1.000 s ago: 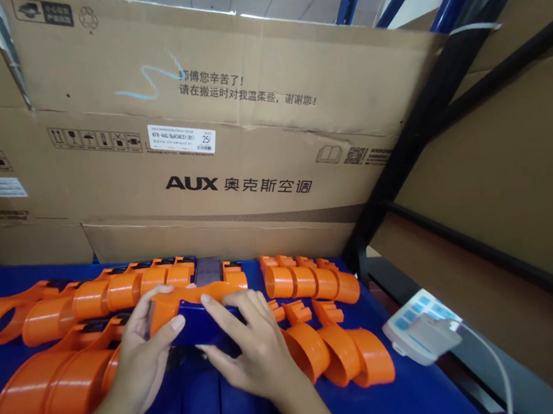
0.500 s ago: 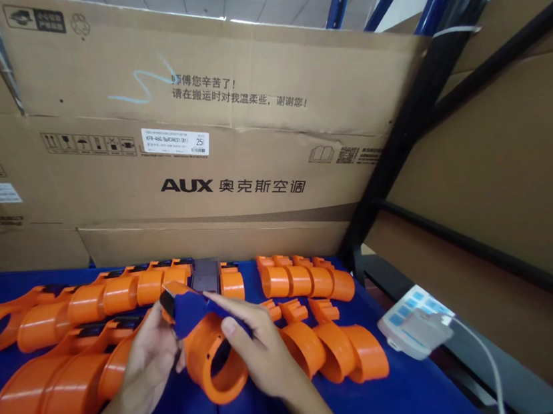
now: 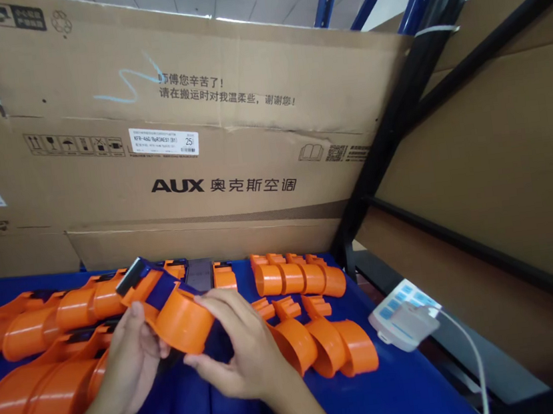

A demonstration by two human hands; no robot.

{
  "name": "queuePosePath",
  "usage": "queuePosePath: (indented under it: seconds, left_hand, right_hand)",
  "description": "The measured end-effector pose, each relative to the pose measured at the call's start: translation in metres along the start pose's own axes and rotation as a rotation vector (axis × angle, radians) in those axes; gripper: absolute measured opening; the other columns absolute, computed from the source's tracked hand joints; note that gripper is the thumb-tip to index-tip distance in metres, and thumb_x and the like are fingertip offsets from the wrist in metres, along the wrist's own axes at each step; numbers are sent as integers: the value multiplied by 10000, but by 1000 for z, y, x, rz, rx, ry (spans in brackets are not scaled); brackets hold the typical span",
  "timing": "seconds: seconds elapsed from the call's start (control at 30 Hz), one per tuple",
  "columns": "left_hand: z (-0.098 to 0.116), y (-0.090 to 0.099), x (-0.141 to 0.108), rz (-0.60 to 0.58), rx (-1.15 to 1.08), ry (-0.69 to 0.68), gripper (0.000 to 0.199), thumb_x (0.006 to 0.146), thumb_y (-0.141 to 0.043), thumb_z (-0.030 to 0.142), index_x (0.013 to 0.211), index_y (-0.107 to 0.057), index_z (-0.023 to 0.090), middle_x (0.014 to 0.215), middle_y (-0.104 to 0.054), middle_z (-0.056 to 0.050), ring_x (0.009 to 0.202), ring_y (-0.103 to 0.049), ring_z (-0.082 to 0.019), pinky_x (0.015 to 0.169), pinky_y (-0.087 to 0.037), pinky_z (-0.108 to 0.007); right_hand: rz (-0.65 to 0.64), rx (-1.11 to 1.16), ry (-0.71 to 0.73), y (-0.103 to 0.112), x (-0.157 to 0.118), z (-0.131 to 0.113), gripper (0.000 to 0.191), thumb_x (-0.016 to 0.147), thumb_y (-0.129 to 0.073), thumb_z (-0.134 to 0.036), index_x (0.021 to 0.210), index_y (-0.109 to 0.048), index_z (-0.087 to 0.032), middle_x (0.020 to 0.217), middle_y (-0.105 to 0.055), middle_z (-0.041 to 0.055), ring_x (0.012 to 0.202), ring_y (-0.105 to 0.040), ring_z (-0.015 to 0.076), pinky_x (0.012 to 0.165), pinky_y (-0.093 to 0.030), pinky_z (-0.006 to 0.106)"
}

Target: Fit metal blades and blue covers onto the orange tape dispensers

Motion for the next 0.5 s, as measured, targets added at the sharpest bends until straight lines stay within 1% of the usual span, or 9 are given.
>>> queuePosePath:
  seconds: [0.07,0.1,0.17,0.2,0.27,0.37,0.43,0.5]
  left_hand:
    - [-2,0,1,-36,-5,13,423,858,-806,568,833,-575,214,602,-568,82,449,-561,-91,453,-486,-194]
    - [-4,-1,2,-67,-3,27,431,863,-782,603,888,-599,214,625,-590,71,463,-578,-104,455,-492,-206]
    - [-7,-4,1,-134,21,63,503,868,-741,659,1086,-632,219,690,-648,40,499,-617,-136,452,-499,-230]
    - [-8,-6,1,-163,39,79,559,873,-726,670,1190,-621,223,719,-669,26,512,-627,-148,448,-495,-236]
    - [-8,-8,-1,-199,73,102,598,887,-724,645,1291,-596,222,733,-680,14,510,-620,-152,438,-478,-236]
    - [-8,-10,-6,-216,102,128,511,912,-727,578,1257,-628,213,718,-660,18,498,-589,-133,437,-445,-221]
    - [-8,-9,-9,-230,104,155,460,913,-741,538,1229,-646,218,722,-654,18,505,-584,-128,448,-438,-219]
    - [-8,-9,-11,-245,102,180,425,918,-740,520,1209,-655,222,727,-650,18,513,-582,-126,457,-432,-220]
  right_hand:
    - [57,-15,9,-2,-2,3,576,872,-814,-437,1377,-620,-241,1244,-723,146,1144,-705,349,1019,-576,503]
    - [100,-17,-17,-2,-3,6,544,867,-821,-432,1343,-639,-242,1200,-739,138,1102,-718,344,985,-592,490]
    - [203,-23,-120,-3,-3,14,470,895,-789,-431,1301,-658,-236,1165,-755,129,1062,-734,331,936,-612,459]
    - [260,-27,-180,-2,-3,19,431,920,-758,-430,1289,-661,-231,1158,-760,125,1045,-743,319,918,-618,444]
    - [375,-39,-285,3,0,30,395,958,-705,-438,1282,-655,-218,1137,-770,122,997,-759,294,890,-624,426]
    - [535,-154,-396,17,6,44,451,934,-721,-502,1250,-641,-190,1083,-778,128,887,-766,271,835,-626,415]
    - [537,-245,-452,25,11,51,493,913,-731,-552,1228,-628,-187,1060,-783,135,861,-767,279,803,-617,412]
    - [499,-397,-511,30,16,56,582,894,-730,-596,1286,-591,-189,1056,-782,146,869,-764,315,786,-596,434]
Point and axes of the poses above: each hand's wrist, its own x-axis towards the middle knuckle, its own y-axis out of the back of the hand, z = x × y, the point moved 3 cm from there along x, towards the middle knuckle
